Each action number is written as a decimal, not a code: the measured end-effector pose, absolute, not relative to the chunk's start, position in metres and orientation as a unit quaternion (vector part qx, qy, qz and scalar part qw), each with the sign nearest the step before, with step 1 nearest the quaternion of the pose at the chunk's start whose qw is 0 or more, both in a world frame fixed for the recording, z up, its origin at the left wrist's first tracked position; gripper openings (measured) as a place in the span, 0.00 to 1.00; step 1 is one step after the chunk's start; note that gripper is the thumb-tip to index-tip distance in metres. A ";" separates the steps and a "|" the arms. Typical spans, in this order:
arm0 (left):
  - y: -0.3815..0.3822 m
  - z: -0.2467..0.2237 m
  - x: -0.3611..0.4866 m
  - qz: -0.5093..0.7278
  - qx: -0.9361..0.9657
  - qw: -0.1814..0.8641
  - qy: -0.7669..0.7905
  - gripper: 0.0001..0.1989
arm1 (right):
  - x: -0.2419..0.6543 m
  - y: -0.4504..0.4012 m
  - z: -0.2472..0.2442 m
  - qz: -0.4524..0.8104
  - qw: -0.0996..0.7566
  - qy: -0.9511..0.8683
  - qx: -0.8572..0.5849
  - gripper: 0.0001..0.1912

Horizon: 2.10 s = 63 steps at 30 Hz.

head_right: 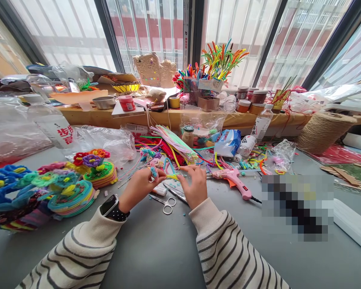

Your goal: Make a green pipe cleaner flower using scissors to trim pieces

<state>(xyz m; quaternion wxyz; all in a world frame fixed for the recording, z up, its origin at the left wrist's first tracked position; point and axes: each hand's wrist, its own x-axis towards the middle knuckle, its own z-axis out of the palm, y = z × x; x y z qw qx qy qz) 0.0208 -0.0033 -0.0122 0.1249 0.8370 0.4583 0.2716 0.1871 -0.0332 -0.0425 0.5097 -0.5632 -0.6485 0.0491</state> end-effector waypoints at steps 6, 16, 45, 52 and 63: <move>-0.008 -0.010 0.025 0.308 0.846 0.218 0.378 0.11 | 0.182 -0.034 -0.047 0.052 0.444 -0.718 -0.534 0.08; -0.007 -0.011 0.024 0.312 0.838 0.203 0.398 0.11 | 0.183 -0.035 -0.044 0.034 0.459 -0.706 -0.538 0.06; -0.002 -0.011 0.027 0.541 0.488 0.512 0.455 0.10 | 0.182 -0.031 -0.051 0.142 0.431 -0.688 -0.567 0.08; -0.002 -0.012 0.028 0.501 0.518 0.519 0.459 0.11 | 0.183 -0.034 -0.044 0.151 0.475 -0.646 -0.579 0.11; -0.014 -0.003 0.033 0.370 0.632 0.545 0.409 0.09 | 0.177 -0.038 -0.036 0.264 0.506 -0.673 -0.471 0.09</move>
